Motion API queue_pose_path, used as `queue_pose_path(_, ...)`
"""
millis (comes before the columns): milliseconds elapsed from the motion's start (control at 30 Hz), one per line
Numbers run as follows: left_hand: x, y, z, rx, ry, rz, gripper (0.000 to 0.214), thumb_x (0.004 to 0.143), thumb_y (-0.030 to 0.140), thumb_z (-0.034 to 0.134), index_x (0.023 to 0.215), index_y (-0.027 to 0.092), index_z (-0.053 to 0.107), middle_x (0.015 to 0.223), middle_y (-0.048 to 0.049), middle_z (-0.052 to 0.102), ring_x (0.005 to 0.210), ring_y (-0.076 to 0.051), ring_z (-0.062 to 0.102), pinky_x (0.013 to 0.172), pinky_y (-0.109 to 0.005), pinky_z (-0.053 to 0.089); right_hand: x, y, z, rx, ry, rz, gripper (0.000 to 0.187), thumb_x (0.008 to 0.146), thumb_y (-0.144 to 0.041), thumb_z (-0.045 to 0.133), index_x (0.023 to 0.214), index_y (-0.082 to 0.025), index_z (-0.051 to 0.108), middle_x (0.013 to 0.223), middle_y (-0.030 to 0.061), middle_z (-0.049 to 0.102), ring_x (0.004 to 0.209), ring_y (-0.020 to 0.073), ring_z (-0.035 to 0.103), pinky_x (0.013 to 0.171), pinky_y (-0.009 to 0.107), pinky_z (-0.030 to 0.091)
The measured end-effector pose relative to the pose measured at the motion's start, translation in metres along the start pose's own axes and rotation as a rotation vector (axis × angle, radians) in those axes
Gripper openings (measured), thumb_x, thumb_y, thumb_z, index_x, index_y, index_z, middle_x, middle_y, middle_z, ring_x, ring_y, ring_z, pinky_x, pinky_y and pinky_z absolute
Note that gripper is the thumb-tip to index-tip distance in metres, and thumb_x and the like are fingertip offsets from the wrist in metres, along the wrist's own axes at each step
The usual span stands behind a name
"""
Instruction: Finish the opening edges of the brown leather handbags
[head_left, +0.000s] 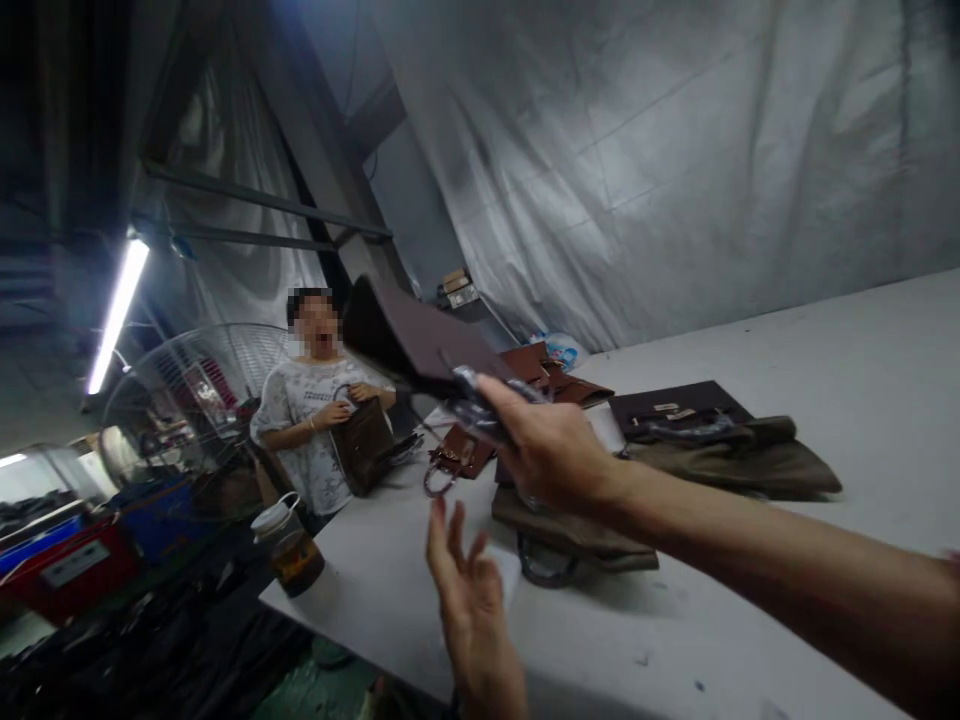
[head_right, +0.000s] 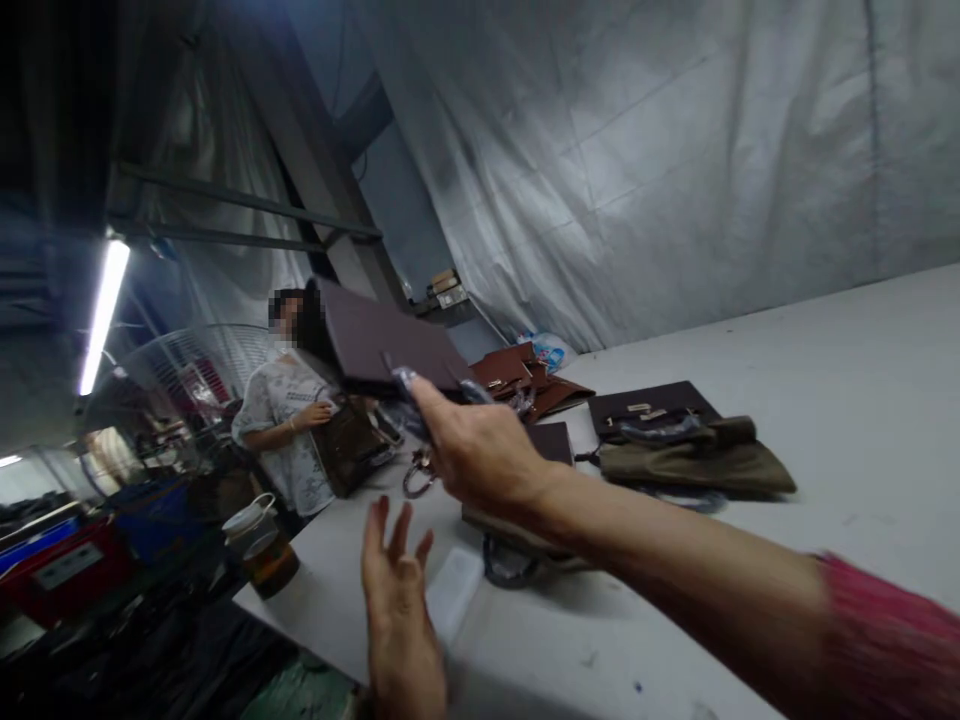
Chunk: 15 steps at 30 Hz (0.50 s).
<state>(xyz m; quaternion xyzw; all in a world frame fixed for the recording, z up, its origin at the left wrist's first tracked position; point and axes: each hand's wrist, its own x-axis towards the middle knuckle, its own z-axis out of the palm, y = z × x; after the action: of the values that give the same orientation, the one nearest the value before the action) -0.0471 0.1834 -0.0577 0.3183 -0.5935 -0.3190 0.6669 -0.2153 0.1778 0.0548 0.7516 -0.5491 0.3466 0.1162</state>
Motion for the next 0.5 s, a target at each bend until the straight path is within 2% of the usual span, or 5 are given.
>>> queue_pose_path(100, 0.042, -0.016, -0.024, -0.017, 0.139, -0.119, 0.070, 0.103, 0.060, 0.048, 0.164, 0.033, 0.027, 0.176, -0.0077, 0.024, 0.158, -0.026, 0.035, 0.122, -0.039, 0.043, 0.042, -0.014, 0.062, -0.020, -0.238, -0.102, 0.068, 0.105, -0.020, 0.040, 0.168, -0.014, 0.018, 0.136, 0.0221, 0.068, 0.120, 0.0352, 0.069, 0.097, 0.048, 0.054)
queue_pose_path(167, 0.067, -0.031, -0.039, 0.023, 0.162, -0.274, 0.072, 0.102, 0.056, 0.050, 0.165, 0.032, 0.024, 0.176, -0.0098, 0.024, 0.158, -0.028, 0.035, 0.122, -0.046, 0.043, 0.043, -0.015, 0.096, -0.011, -0.373, -0.108, 0.064, 0.097, -0.026, 0.063, 0.157, -0.014, 0.043, 0.136, 0.0223, 0.069, 0.123, 0.0383, 0.067, 0.101, 0.054, 0.053)
queue_pose_path(233, 0.086, -0.050, -0.054, 0.097, 0.096, -0.546, 0.065, 0.102, 0.052, 0.048, 0.161, 0.030, 0.032, 0.173, -0.0124, 0.032, 0.155, -0.032, 0.040, 0.120, -0.053, 0.044, 0.029, -0.010, 0.112, 0.012, -0.528, -0.106, 0.045, 0.086, -0.034, 0.078, 0.126, -0.015, 0.070, 0.123, 0.0209, 0.075, 0.116, 0.0421, 0.070, 0.093, 0.055, 0.056)
queue_pose_path(333, 0.098, -0.084, -0.072, 0.278, -0.042, -0.742, 0.042, 0.098, 0.047, 0.054, 0.133, 0.025, 0.062, 0.161, -0.0120, 0.051, 0.151, -0.033, 0.047, 0.120, -0.056, 0.042, -0.006, 0.010, 0.099, 0.100, -0.636, -0.100, 0.029, 0.083, -0.040, 0.081, 0.103, -0.020, 0.076, 0.111, 0.0131, 0.079, 0.107, 0.0356, 0.074, 0.084, 0.042, 0.058)
queue_pose_path(500, 0.098, -0.131, -0.087, 0.360, -0.045, -0.699, 0.048, 0.089, 0.054, 0.058, 0.122, 0.019, 0.065, 0.151, -0.0152, 0.059, 0.144, -0.037, 0.053, 0.115, -0.061, 0.044, -0.086, 0.089, 0.026, 0.165, -0.437, 0.207, 0.045, 0.089, -0.039, 0.072, 0.131, -0.024, 0.069, 0.132, 0.0094, 0.073, 0.121, 0.0286, 0.069, 0.100, 0.035, 0.053)
